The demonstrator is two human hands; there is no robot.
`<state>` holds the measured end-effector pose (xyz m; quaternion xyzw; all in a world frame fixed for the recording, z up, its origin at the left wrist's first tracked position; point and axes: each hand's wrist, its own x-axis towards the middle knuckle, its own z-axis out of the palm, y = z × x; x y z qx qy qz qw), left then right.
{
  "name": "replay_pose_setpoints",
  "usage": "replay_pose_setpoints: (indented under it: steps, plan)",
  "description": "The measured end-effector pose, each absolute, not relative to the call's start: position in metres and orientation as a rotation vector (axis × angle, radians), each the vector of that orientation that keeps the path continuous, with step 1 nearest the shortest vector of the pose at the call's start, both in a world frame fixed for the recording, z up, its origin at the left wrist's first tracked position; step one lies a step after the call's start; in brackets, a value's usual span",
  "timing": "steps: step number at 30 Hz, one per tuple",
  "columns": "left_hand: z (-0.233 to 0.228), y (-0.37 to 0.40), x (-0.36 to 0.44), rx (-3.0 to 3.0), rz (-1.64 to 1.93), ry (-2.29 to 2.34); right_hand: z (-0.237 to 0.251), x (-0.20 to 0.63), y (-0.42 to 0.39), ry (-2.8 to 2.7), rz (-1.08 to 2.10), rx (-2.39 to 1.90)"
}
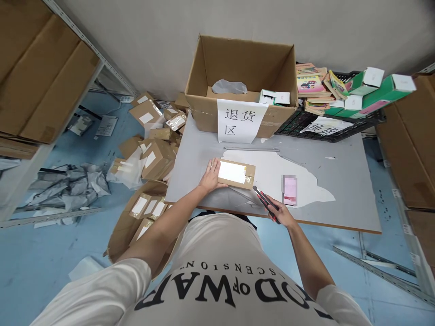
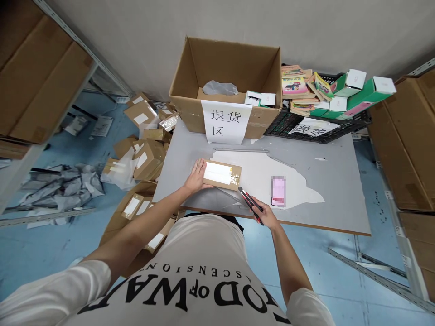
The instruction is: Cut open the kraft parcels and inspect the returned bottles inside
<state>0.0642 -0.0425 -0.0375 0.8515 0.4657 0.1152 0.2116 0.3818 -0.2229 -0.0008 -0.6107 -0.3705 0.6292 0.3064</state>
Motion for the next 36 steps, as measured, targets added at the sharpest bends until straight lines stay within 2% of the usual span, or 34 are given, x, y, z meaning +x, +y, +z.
replay_pose_setpoints:
  steps: [10,17,20,24,28,36]
  plan:
    - [-0.029,-0.041,0.059,2.297,0.335,1.22,-0.015,0.385,-0.232,-0.825,1.456,-1.608]
    - [-0.019,-0.035,0.05,1.961,0.446,1.304,-0.017,0.355,-0.19,-0.615,1.245,-1.53]
    - [-0.018,-0.021,0.042,1.61,0.498,1.426,-0.012,0.343,-0.167,-0.488,1.301,-1.449]
    - [-0.014,-0.003,0.032,1.174,0.391,1.399,-0.003,0.334,-0.146,-0.349,1.433,-1.373]
    - [-0.006,-0.001,0.029,0.982,0.334,1.251,0.004,0.328,-0.137,-0.379,1.482,-1.371]
    - [0.005,-0.011,0.035,0.72,0.439,1.181,0.01,0.328,-0.128,-0.429,1.481,-1.372]
